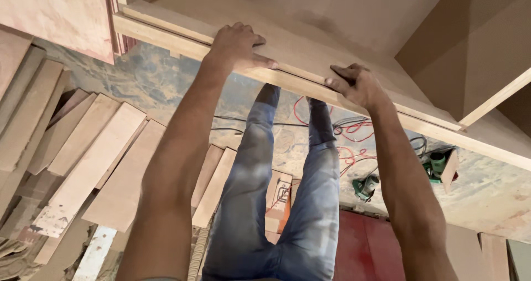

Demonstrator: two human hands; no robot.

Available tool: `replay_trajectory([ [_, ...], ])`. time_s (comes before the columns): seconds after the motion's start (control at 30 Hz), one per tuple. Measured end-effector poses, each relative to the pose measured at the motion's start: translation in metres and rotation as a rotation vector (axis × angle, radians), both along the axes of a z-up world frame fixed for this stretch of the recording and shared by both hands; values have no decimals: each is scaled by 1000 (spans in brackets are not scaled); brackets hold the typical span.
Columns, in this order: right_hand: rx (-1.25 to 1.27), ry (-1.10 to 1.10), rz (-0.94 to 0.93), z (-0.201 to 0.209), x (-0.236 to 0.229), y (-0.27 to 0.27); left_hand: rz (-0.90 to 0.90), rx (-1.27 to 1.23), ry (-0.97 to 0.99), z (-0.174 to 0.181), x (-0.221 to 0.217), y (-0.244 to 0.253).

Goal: The person assembles a wooden cabinet by marking, cutting, and fitting wooden planks. They use a pencil, circular saw, and hammer to secure the pieces together, working on a tiled floor in a workshop.

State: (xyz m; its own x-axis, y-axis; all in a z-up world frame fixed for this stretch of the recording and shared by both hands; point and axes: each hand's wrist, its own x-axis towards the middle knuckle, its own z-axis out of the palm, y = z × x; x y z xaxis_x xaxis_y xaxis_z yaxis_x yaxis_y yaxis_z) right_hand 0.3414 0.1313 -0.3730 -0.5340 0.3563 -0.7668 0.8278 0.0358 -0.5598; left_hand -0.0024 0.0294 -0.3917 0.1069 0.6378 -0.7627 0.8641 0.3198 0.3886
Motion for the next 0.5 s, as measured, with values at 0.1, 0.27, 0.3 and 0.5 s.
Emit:
replay_trajectory([
  [0.1,8,3,-18,-3,3,2,-13,-65,22,-6,4,4],
  [0.27,51,42,-9,-14,1,-7,-8,-142,38,1,-4,3],
  [0.3,108,83,-10,-11,7,-10,-16,-158,15,2,-1,9],
  [0.5,269,-24,-25,-23,13,-37,-215,-398,-15,9,30,29],
])
